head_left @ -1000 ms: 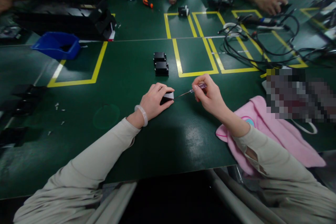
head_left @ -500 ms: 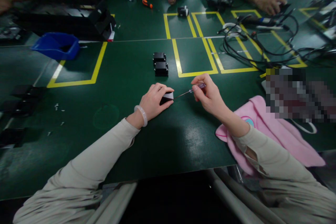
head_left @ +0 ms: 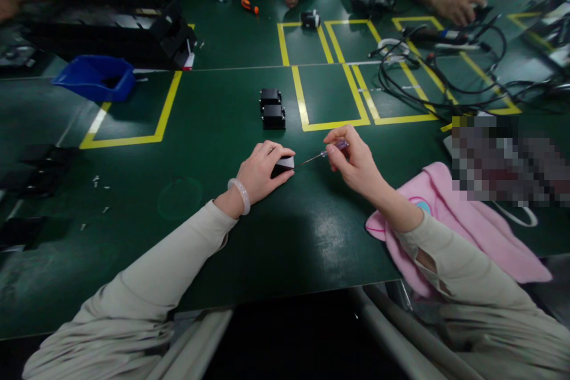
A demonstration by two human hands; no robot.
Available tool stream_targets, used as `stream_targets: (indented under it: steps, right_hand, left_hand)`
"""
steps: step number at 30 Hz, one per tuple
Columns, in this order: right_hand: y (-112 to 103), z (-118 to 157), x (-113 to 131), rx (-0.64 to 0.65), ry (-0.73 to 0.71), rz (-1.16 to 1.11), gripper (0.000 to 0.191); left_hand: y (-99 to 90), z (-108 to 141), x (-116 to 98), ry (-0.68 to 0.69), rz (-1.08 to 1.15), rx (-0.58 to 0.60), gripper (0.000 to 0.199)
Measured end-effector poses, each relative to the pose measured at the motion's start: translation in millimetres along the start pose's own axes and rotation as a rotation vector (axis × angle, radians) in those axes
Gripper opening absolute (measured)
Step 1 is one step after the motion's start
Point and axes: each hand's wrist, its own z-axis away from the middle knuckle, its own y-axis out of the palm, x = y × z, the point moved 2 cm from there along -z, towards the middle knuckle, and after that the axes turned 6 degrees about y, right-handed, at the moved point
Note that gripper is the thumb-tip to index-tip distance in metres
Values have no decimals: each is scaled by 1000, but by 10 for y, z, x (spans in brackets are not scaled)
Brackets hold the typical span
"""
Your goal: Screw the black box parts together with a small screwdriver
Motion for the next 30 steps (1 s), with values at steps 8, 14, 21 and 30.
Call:
stream_targets:
  steps: [8, 14, 21, 30]
  right_hand:
    - [1, -9, 11, 13, 18, 1, 22]
    - [-2, -14, -6, 10, 13, 6, 18]
    - [-5, -11, 4, 9, 8, -7, 19]
    - [-9, -12, -9, 5, 25, 6, 26]
  left_hand:
    - [-6, -6, -1, -16, 4, 8, 33]
    - [-1, 1, 6, -7, -5, 4, 34]
    - [3, -1, 7, -7, 3, 6, 34]
    - [2, 2, 6, -3, -6, 4, 34]
